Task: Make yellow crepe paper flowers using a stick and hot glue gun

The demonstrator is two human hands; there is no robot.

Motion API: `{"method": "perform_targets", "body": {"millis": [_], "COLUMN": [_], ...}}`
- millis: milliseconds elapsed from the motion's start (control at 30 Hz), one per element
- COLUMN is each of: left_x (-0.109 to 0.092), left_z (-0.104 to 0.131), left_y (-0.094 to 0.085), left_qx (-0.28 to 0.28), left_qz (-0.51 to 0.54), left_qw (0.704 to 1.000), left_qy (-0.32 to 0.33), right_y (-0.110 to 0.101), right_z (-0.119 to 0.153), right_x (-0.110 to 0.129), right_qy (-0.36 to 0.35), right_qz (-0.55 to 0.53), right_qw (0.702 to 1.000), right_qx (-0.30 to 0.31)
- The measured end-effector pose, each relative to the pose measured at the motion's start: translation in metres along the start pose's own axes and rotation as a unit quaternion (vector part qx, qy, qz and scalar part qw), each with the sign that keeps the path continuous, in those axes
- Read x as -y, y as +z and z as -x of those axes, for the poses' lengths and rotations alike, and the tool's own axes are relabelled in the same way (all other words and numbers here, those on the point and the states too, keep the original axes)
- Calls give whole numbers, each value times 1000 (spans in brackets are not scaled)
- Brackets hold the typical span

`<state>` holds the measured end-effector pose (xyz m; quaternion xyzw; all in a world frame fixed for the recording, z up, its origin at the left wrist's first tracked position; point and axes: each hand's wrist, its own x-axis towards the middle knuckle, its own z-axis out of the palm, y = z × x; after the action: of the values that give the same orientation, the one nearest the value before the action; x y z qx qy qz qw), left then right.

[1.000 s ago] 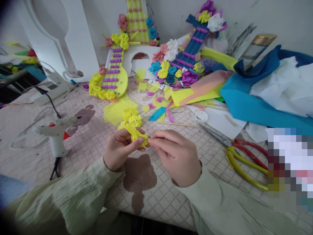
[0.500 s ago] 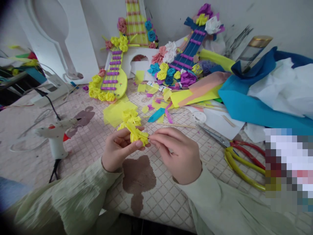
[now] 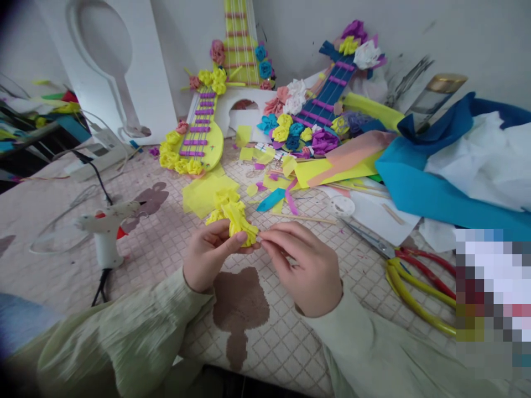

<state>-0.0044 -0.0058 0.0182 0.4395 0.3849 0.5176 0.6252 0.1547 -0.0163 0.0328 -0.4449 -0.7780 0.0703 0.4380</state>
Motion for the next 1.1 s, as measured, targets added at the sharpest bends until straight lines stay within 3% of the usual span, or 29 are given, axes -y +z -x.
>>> {"method": "perform_targets", "body": {"millis": [367,600,733,900,1033,1100], "left_x": [5,11,13,16,13,10], "left_z": [-1,-5,-4,-7,-13,-14], "left_y": [1,-1,-1,-1,-8,-10], "left_qx": [-35,-19,-23,-66,-84,-68], "left_qz": [-32,-25,-42,-1,15,-32], "left_qw": [998,999,998,997,995,996], "left_qy": [29,13,30,48,56,50], "right_y": [6,5,6,4,3,4], "right_z": [1,2,4,2,1,0], "right_x": [-1,-1,2,4,-11,-24], "right_qy": [-4,-13,1,40,46,47], "right_qz": [-4,-6,-19,-44,-2,41], "right_qw": [1000,1000,1000,998,998,994], "right_qx": [-19,-9,8,29,47,92]}}
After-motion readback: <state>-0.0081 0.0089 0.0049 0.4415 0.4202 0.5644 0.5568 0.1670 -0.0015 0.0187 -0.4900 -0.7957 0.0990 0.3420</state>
